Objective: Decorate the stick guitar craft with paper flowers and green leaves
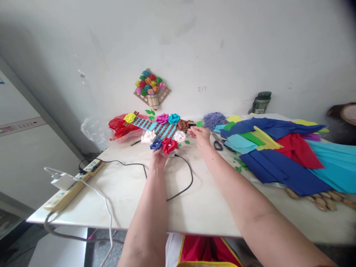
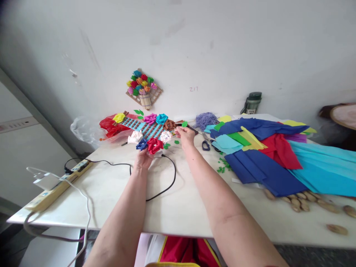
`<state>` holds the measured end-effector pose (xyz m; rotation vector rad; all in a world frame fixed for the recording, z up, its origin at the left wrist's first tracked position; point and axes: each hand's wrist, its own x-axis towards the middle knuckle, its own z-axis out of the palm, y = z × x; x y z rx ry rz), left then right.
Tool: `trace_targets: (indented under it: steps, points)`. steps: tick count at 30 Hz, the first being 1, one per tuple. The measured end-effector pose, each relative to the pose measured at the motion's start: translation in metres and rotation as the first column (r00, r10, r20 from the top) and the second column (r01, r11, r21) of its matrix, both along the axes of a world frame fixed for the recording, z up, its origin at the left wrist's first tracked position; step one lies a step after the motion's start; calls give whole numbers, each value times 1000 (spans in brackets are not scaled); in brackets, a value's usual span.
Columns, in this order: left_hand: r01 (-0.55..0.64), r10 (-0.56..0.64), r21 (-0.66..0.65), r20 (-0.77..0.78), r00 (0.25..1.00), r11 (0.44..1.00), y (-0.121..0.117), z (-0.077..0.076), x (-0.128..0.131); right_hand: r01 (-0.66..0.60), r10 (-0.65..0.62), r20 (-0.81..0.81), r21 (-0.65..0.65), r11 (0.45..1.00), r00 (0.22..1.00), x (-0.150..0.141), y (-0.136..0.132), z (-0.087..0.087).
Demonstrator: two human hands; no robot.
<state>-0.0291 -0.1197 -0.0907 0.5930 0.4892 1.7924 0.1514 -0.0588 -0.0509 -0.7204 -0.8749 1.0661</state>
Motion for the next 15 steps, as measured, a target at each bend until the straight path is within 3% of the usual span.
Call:
trace_targets:
  steps: [8, 15]
  points:
    - [2, -2, -23, 16, 1000, 1000, 0, -1, 0, -37, 33, -95, -44, 998, 995, 1, -1, 1]
    - [31, -31, -5, 11, 999, 1000, -1, -1, 1, 44, -45, -20, -23, 999, 999, -4, 1, -1]
